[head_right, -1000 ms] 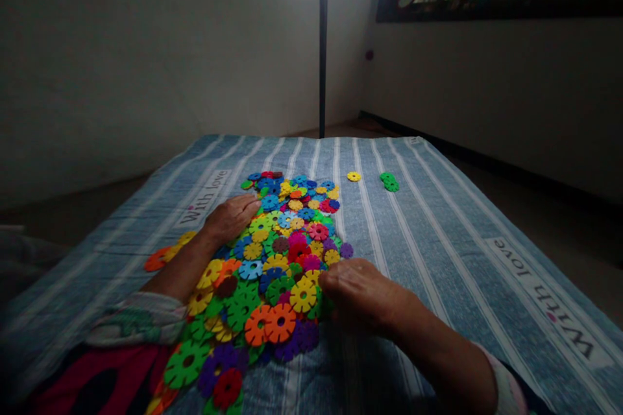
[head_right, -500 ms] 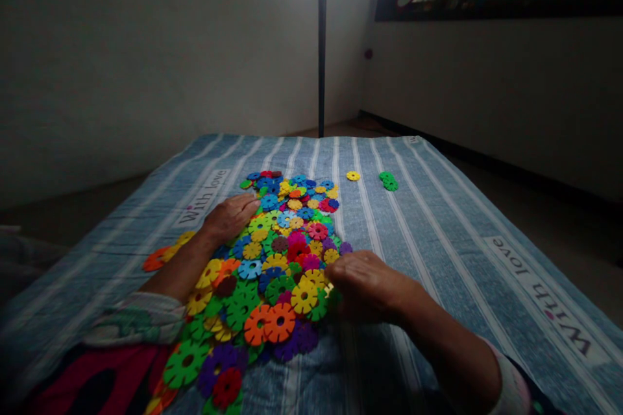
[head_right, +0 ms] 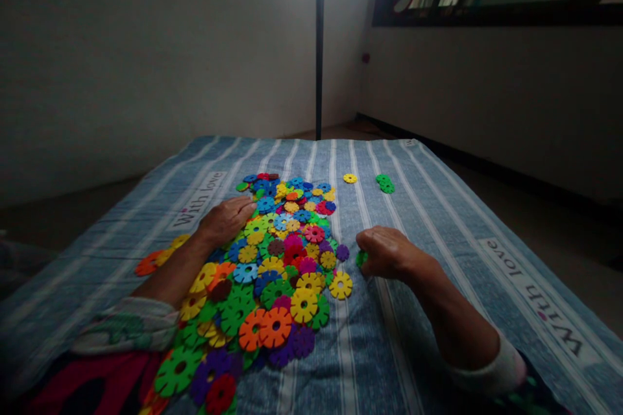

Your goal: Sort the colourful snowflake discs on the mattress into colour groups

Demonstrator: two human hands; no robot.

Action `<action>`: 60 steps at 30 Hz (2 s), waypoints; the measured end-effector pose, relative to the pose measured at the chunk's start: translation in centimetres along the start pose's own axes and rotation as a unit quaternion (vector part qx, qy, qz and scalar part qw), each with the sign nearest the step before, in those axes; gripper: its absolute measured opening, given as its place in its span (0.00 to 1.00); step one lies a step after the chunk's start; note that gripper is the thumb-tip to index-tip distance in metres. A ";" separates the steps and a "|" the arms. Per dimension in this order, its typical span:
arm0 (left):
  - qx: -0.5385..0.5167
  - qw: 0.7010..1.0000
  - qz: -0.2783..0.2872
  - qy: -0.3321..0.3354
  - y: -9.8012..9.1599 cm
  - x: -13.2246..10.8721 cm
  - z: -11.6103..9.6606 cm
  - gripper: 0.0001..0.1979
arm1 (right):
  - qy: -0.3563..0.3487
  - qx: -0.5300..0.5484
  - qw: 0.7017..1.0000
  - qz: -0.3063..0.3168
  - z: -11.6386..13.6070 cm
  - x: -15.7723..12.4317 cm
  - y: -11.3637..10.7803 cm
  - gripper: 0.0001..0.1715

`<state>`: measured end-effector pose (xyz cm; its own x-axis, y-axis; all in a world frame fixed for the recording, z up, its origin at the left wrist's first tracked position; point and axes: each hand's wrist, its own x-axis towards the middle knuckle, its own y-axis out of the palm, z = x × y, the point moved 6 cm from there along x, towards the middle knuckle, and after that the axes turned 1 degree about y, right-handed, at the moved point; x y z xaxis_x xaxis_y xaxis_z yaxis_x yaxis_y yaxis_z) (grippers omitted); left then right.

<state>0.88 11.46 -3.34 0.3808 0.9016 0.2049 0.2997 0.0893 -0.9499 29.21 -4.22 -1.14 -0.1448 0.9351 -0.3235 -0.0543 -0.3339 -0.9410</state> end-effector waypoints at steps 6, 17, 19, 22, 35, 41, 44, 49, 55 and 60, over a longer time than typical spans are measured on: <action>0.014 1.000 0.005 0.005 -0.1 0.0 -0.2 0.19 | -0.019 0.069 0.997 0.023 -0.7 -0.1 0.1 0.23; 0.011 1.000 0.005 -0.001 0.0 0.0 0.0 0.20 | -0.041 0.035 0.998 -0.009 0.5 -0.3 -0.3 0.19; 0.015 1.000 0.004 0.006 -0.1 0.0 -0.2 0.19 | -0.034 0.026 0.999 -0.005 0.8 -0.4 -0.4 0.18; 0.018 1.000 0.005 0.006 -0.2 -0.1 -0.3 0.19 | -0.016 0.008 1.000 0.001 0.9 -0.5 -0.3 0.17; 0.012 1.000 0.009 -0.006 -0.2 -0.1 -0.2 0.20 | -0.056 0.006 0.996 -0.067 0.8 -0.1 0.4 0.11; -0.002 1.000 0.003 0.005 -0.6 -0.2 -0.4 0.19 | -0.088 0.021 0.992 -0.083 1.4 -0.5 -0.2 0.12; 0.004 1.000 0.008 0.003 -0.7 -0.2 -0.4 0.20 | -0.083 0.008 0.994 -0.075 1.6 -0.4 0.0 0.12; -0.005 1.000 0.008 0.011 -0.5 -0.1 -0.3 0.20 | -0.078 -0.011 0.995 -0.054 1.9 0.0 0.6 0.10; -0.012 1.000 -0.006 0.005 -0.1 0.0 0.5 0.19 | -0.089 0.043 0.991 -0.088 -0.5 1.0 -0.7 0.09; -0.010 1.000 -0.009 0.002 -0.1 -0.1 0.6 0.19 | -0.035 0.023 0.991 -0.125 -5.2 5.2 -4.7 0.12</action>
<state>0.29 11.63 -3.38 0.3781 0.8987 0.2222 0.3231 0.0968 -0.9414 33.83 2.80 1.09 -0.1901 0.9791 -0.0724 -0.1410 -0.1002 -0.9849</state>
